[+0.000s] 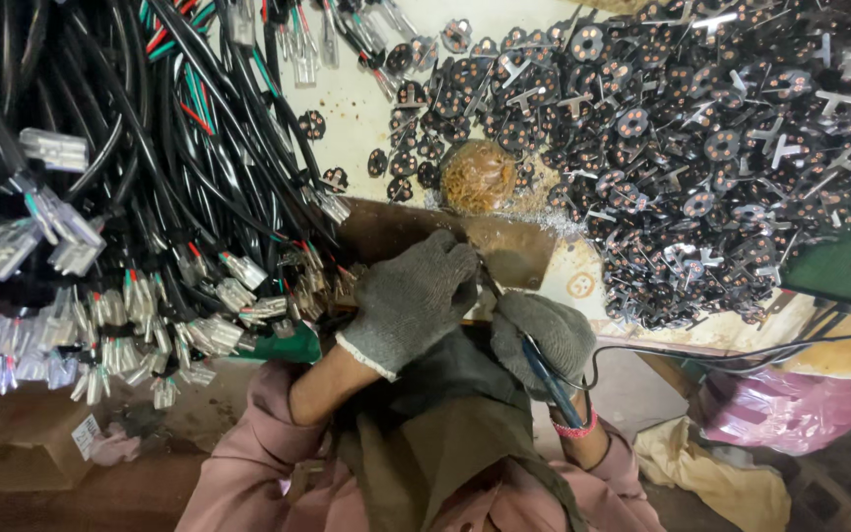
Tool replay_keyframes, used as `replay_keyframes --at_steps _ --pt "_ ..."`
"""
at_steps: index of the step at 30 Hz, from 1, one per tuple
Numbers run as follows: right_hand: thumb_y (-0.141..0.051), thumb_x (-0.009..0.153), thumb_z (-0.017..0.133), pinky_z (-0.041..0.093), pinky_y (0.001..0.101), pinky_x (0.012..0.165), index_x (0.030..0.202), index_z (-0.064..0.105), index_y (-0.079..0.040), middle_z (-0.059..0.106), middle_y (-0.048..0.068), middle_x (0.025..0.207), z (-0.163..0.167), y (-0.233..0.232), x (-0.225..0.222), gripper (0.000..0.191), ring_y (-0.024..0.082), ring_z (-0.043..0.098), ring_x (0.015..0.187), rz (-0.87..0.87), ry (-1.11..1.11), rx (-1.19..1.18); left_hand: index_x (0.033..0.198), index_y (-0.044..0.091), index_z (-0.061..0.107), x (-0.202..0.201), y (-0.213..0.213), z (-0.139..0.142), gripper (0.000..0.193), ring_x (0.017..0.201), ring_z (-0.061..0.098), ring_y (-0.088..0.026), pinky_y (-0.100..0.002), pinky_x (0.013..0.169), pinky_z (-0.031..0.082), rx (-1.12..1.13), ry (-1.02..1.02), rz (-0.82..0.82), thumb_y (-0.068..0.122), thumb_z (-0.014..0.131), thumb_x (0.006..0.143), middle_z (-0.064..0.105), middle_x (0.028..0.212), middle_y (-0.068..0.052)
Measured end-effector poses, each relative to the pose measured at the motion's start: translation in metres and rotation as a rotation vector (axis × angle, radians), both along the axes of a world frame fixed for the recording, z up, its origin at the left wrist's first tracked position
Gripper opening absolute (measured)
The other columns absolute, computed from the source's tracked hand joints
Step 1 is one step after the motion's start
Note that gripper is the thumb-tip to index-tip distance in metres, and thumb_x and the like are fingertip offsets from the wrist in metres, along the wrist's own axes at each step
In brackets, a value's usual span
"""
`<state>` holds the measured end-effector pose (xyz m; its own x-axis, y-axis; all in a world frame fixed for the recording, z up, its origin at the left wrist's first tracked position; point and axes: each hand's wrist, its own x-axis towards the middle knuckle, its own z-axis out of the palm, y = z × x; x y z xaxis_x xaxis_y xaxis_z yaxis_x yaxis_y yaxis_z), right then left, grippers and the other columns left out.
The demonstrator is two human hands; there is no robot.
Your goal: The person sits at a workbench covered with black electrical plugs and wires and solders wire ends onto plug terminals. They hold a plug in one gloved hand, position the stripped wire with the other, and use a soldering iron to attach the wire, setting finished plugs aside on the bench.
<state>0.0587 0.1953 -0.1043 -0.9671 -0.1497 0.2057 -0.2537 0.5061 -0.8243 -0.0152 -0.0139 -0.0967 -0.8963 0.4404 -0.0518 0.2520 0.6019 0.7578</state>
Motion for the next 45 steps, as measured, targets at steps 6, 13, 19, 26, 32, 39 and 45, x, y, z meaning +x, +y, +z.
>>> replay_keyframes --at_steps 6,13,19,26,32,39,45 --pt "-0.013 0.088 0.074 0.059 0.0367 0.078 0.108 0.068 -0.004 0.074 0.016 0.098 -0.004 0.003 0.008 0.023 0.030 0.074 0.084 -0.148 -0.062 0.102 0.097 0.012 0.062 -0.007 0.003 0.003 0.013 0.085 0.068 -0.032 -0.045 0.066 0.054 -0.039 0.014 0.015 0.019 0.068 0.088 0.062 0.097 -0.011" --pt "-0.009 0.096 0.075 0.056 0.0352 0.079 0.113 0.066 -0.003 0.073 0.014 0.102 0.002 0.005 0.022 0.021 0.028 0.071 0.085 -0.353 -0.218 -0.188 0.088 0.015 0.064 -0.012 -0.010 0.016 0.004 0.078 0.066 -0.032 -0.044 0.061 0.053 -0.096 -0.053 0.083 0.016 0.068 0.087 0.061 0.089 -0.008" --pt "-0.005 0.100 0.078 0.055 0.0340 0.077 0.117 0.065 -0.003 0.074 0.013 0.103 0.028 -0.014 -0.041 0.022 0.025 0.070 0.083 -0.378 0.022 0.119 0.085 0.014 0.063 -0.017 -0.005 0.018 0.007 0.078 0.066 -0.031 -0.044 0.059 0.052 -0.023 -0.049 0.075 0.016 0.069 0.082 0.061 0.087 -0.008" --pt "-0.001 0.096 0.079 0.059 0.0342 0.077 0.119 0.065 -0.006 0.074 0.012 0.107 0.069 -0.029 -0.085 0.027 0.023 0.076 0.089 -0.193 0.053 0.225 0.086 0.013 0.063 -0.014 -0.005 0.014 0.008 0.077 0.066 -0.032 -0.045 0.059 0.053 -0.001 -0.062 0.101 0.017 0.069 0.084 0.061 0.087 -0.008" --pt "-0.008 0.090 0.078 0.057 0.0422 0.080 0.118 0.066 -0.008 0.074 0.014 0.105 0.066 -0.011 -0.065 0.031 0.035 0.072 0.094 0.002 0.018 0.495 0.088 0.013 0.062 -0.012 -0.006 0.010 0.006 0.078 0.066 -0.033 -0.045 0.060 0.053 0.038 -0.045 0.080 0.016 0.067 0.088 0.060 0.088 -0.009" --pt "-0.016 0.075 0.068 0.060 0.0416 0.077 0.116 0.072 -0.010 0.073 0.026 0.115 0.056 -0.038 -0.051 0.041 0.040 0.074 0.096 0.217 -0.064 0.993 0.088 0.011 0.060 -0.014 -0.006 0.011 0.008 0.075 0.065 -0.033 -0.045 0.058 0.052 -0.019 0.072 0.069 0.015 0.067 0.089 0.059 0.087 -0.010" --pt "-0.019 0.092 0.068 0.058 0.0390 0.075 0.120 0.070 -0.012 0.067 0.023 0.125 0.055 0.006 -0.039 0.029 0.031 0.072 0.089 -0.223 -0.012 0.231 0.089 0.010 0.057 -0.009 -0.010 0.009 0.010 0.075 0.065 -0.032 -0.043 0.060 0.052 0.046 0.128 0.089 0.015 0.065 0.092 0.058 0.087 -0.010"
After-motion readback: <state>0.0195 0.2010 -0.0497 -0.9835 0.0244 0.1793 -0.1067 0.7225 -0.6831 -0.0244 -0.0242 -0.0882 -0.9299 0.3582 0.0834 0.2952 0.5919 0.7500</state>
